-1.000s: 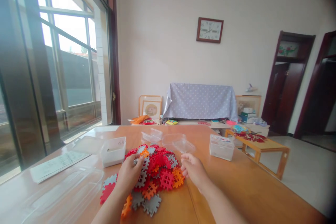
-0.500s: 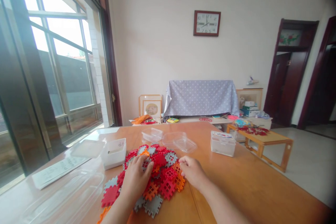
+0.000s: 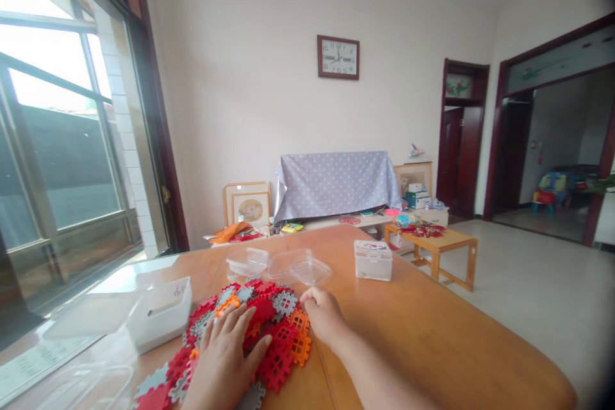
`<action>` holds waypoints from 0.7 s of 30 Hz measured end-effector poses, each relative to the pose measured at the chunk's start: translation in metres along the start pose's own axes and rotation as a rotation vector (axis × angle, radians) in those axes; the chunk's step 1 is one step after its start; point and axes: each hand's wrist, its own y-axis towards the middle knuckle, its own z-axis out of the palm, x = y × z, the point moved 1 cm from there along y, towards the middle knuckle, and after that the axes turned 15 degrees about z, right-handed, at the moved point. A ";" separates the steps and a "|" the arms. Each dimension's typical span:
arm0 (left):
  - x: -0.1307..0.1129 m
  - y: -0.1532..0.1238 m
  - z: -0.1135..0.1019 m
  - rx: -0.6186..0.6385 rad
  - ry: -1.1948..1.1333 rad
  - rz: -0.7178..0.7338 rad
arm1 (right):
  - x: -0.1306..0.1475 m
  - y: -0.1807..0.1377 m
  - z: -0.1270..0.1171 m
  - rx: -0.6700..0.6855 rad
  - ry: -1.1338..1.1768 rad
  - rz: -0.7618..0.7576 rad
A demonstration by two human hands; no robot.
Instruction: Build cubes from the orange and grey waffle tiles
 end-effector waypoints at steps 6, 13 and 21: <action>-0.001 0.001 -0.002 -0.014 0.002 -0.008 | 0.000 0.000 0.000 0.009 0.011 0.035; -0.011 -0.001 -0.019 -0.041 0.006 -0.012 | -0.002 -0.001 0.001 0.001 -0.002 0.026; -0.010 -0.004 -0.021 -0.075 0.012 -0.087 | -0.010 0.002 -0.003 0.020 -0.027 0.010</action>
